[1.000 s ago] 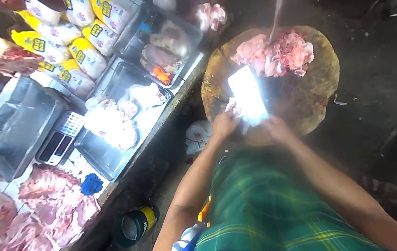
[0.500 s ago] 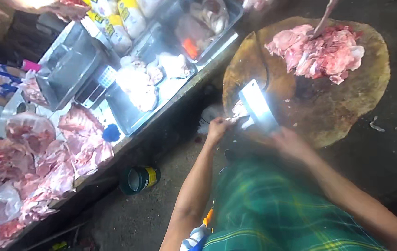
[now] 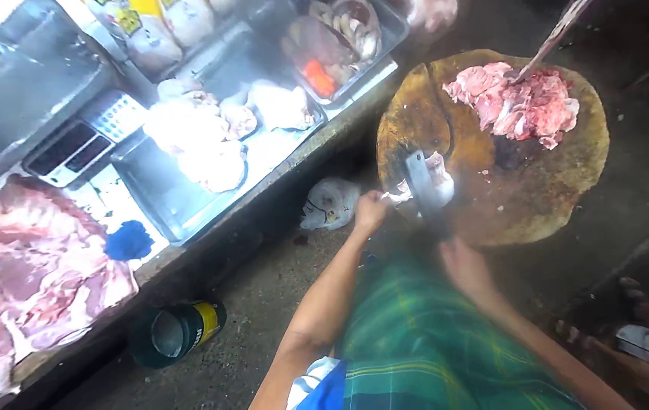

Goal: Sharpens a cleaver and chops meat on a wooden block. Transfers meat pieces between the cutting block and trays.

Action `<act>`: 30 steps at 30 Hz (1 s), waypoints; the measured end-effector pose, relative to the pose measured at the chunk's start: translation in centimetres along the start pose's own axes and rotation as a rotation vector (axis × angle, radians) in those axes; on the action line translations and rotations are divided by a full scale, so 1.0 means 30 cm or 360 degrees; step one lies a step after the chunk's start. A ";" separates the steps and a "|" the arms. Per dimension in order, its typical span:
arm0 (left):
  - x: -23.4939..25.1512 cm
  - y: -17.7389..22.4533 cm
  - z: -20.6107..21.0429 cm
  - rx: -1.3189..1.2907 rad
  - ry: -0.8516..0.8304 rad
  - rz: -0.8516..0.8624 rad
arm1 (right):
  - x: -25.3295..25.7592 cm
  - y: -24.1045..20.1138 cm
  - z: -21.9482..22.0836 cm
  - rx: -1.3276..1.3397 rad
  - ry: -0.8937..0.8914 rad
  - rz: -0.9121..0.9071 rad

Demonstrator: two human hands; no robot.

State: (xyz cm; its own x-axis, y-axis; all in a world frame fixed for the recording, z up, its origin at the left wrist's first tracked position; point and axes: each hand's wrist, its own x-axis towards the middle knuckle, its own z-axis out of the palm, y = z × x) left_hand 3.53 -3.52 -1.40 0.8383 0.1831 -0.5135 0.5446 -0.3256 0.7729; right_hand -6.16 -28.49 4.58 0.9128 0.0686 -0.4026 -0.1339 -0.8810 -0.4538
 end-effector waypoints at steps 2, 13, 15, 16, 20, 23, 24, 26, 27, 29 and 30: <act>0.018 -0.012 -0.023 -0.0006 -0.0064 -0.0005 | -0.088 0.008 0.031 -0.0151 -0.0087 0.0124; 0.042 -0.067 -0.091 -0.0446 -0.0157 -0.0149 | -0.116 -0.112 0.096 -0.0257 0.0287 0.0004; 0.051 -0.080 -0.107 -0.0568 -0.0060 -0.0105 | -0.097 -0.092 0.105 -0.0276 0.0032 0.0146; 0.054 -0.083 -0.125 -0.0611 -0.0003 -0.0080 | -0.107 -0.079 0.100 -0.0248 -0.0009 0.0187; 0.107 -0.143 -0.269 -0.0464 0.0208 -0.0063 | -0.224 -0.026 0.046 -0.0001 0.0041 0.0307; 0.231 -0.219 -0.383 -0.0095 0.0266 -0.0184 | -0.275 0.019 0.014 0.0137 0.0230 0.0442; 0.256 -0.225 -0.405 0.0140 0.0265 -0.0259 | -0.278 0.039 0.004 0.0162 0.0279 0.0489; 0.236 -0.154 -0.404 0.0635 0.0314 -0.0252 | -0.271 0.089 -0.014 0.0169 0.0327 0.0550; 0.205 -0.078 -0.377 0.0734 0.0334 -0.0134 | -0.261 0.117 -0.026 0.0167 0.0302 0.0564; 0.156 0.116 -0.268 0.0710 0.0249 0.0258 | -0.229 0.189 -0.051 0.0204 0.0142 0.0550; 0.144 0.202 -0.191 0.0658 0.0120 0.0422 | -0.218 0.231 -0.054 0.0255 0.0058 0.0543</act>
State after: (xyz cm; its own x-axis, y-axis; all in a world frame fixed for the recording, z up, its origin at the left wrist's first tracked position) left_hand 10.60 0.61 3.21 0.9544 0.1056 -0.2791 0.2692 -0.7080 0.6529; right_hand -12.42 -35.79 5.36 0.8179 -0.2357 -0.5248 -0.4888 -0.7657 -0.4180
